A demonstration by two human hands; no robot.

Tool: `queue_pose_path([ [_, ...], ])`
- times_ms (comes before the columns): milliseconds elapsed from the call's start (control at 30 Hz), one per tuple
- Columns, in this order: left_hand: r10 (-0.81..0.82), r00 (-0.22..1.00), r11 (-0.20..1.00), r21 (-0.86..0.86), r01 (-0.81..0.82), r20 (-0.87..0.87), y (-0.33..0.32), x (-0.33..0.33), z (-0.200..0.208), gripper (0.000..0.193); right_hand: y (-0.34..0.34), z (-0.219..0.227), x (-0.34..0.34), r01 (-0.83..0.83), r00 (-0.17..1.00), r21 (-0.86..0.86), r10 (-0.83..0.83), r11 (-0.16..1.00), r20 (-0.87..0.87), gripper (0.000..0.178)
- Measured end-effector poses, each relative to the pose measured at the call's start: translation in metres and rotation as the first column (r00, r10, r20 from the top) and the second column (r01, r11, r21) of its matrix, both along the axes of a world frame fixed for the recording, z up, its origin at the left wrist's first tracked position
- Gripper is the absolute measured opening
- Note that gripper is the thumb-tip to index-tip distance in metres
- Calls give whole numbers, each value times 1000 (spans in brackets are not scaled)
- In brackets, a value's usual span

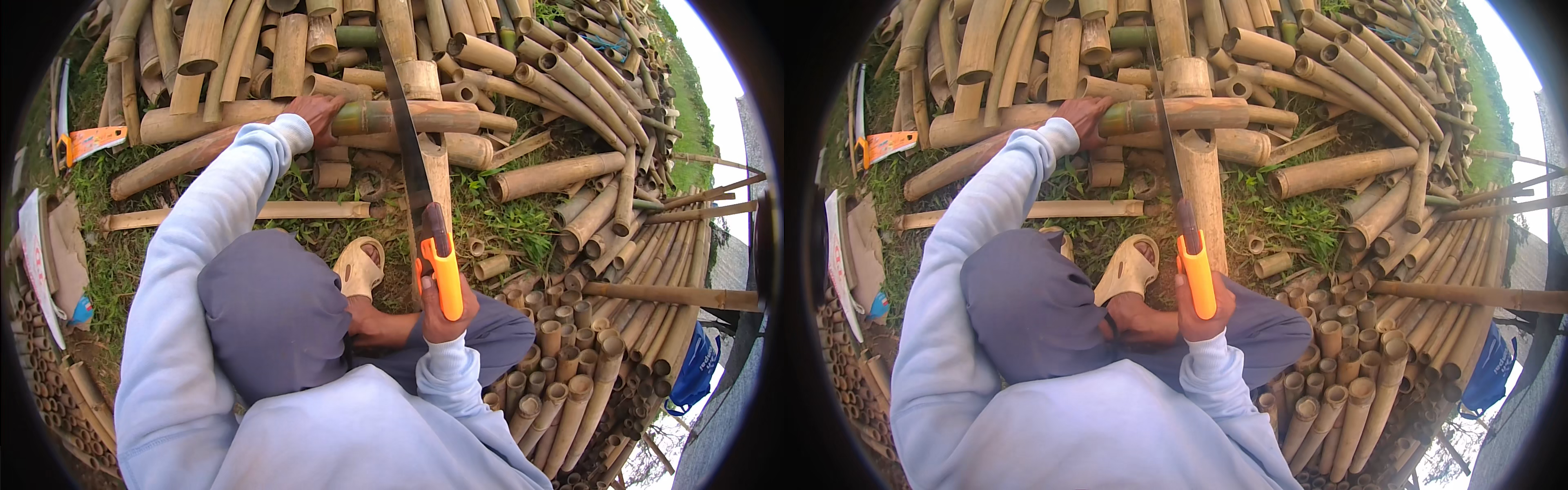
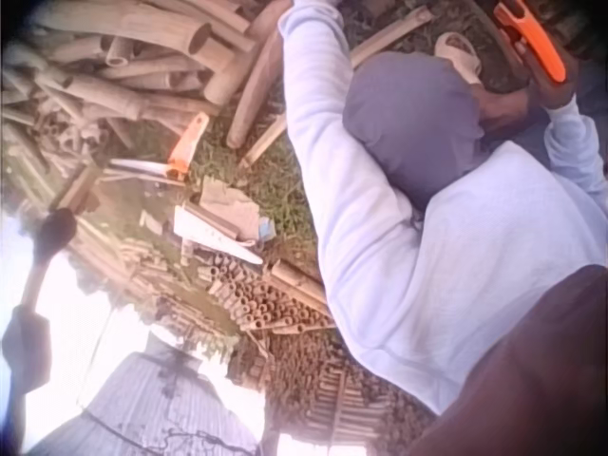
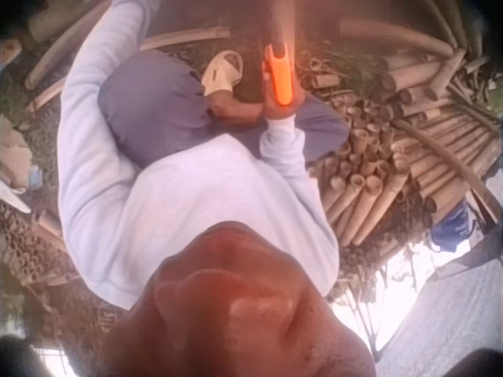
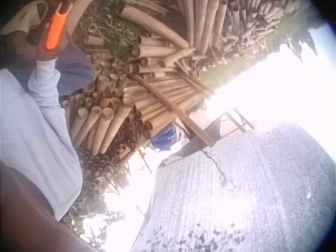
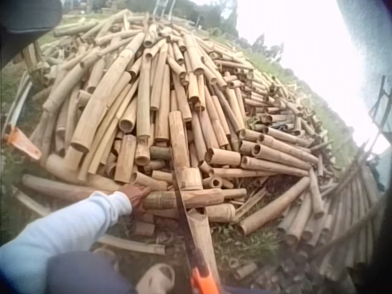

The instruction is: The person sits on the ground and uses a hand saw to cut bamboo poles into shorter sections. They repeatedly select a bamboo pole, position it, saw through it, and then move the cut pieces aside.

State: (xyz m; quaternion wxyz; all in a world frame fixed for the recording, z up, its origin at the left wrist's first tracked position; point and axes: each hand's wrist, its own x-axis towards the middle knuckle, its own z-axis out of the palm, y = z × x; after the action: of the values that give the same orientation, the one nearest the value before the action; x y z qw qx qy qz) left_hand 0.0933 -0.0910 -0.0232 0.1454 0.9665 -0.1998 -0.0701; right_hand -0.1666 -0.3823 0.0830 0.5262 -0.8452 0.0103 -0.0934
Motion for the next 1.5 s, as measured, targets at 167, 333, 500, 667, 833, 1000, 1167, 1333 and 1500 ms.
queue_pose_path([
  [167, -16, 999, 1000, -13, 17, 34, 1, -2, 0, 63, -1, 1, -3, -29, 998, 7, 29, 1000, -63, 18],
  [333, 3, 1000, 1000, 16, -3, 4, 2, -3, -1, 65, 2, 3, -15, -101, 989, -102, 89, 990, -120, 28],
  [500, 7, 1000, 1000, 23, -6, -3, -3, -5, 6, 66, 13, 7, -4, -68, 994, -106, 58, 992, -97, 26],
  [667, 53, 998, 995, 84, -51, -24, -1, -7, 10, 66, 19, 10, 0, -63, 991, -79, 53, 995, -126, 27],
  [833, 33, 999, 998, 59, -33, 0, -2, -5, 1, 67, 17, 4, 0, -56, 990, -54, 49, 997, -129, 28],
  [1000, 15, 1000, 999, 44, -15, -13, -5, -3, 3, 66, 29, -2, 46, -33, 995, -8, 32, 999, -98, 7],
  [1167, 20, 999, 998, 61, -19, -26, 2, -2, 5, 67, 15, 17, -33, -52, 996, -128, 42, 990, -79, 32],
  [1333, -4, 999, 996, 83, 6, -34, -6, 2, 9, 64, 33, -15, 35, 13, 1000, -94, -13, 996, 7, 5],
  [1500, 9, 999, 997, 76, -6, -40, -3, -3, 13, 62, 40, -6, 41, -49, 995, -20, 47, 999, -93, 10],
])
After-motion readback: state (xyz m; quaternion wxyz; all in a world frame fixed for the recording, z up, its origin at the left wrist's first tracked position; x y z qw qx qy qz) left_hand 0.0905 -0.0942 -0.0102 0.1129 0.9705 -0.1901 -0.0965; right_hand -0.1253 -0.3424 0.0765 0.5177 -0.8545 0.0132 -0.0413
